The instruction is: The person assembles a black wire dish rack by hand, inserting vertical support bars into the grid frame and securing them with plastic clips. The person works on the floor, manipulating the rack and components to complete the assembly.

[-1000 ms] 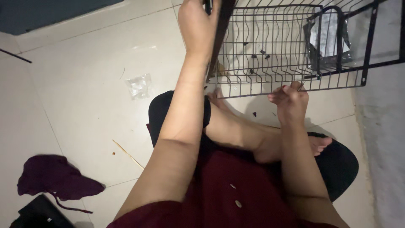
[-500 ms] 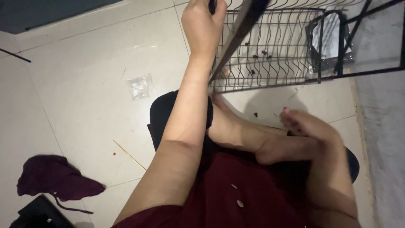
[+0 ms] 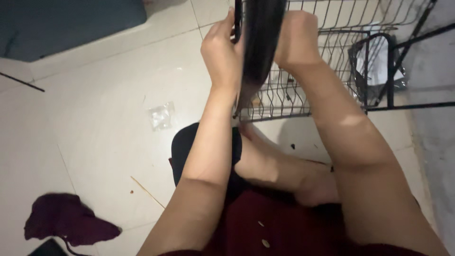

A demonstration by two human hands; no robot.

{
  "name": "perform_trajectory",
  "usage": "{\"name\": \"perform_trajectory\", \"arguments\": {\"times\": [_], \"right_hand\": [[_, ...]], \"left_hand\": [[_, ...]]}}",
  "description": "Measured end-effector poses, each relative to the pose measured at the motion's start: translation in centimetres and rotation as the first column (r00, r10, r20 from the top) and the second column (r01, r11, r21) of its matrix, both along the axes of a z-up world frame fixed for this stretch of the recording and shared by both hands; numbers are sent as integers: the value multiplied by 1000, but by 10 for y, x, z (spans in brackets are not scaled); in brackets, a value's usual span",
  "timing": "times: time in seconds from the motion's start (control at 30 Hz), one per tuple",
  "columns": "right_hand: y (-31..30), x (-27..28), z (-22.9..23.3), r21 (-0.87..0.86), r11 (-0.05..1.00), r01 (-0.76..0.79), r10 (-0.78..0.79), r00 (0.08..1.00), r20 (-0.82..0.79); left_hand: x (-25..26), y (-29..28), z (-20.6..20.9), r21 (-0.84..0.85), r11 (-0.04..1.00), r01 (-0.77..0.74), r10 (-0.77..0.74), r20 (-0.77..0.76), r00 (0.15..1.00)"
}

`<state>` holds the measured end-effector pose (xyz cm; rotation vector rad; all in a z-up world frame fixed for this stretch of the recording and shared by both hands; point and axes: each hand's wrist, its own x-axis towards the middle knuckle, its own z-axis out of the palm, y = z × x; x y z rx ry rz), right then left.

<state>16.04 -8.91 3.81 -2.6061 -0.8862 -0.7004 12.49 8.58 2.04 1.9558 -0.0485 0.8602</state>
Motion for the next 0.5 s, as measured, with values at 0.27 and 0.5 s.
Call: {"name": "perform_trajectory", "arguments": {"times": [0.27,0.5], "right_hand": [[32,10,7,29,999,34,-30,990,-137],[37,-20,41,47,999,-2,6,997,-83]], "left_hand": [[-1,6,14,-52,998,38,-41,-56,998],[-2,8,14,-37,999,38,-39,-44,998]]}}
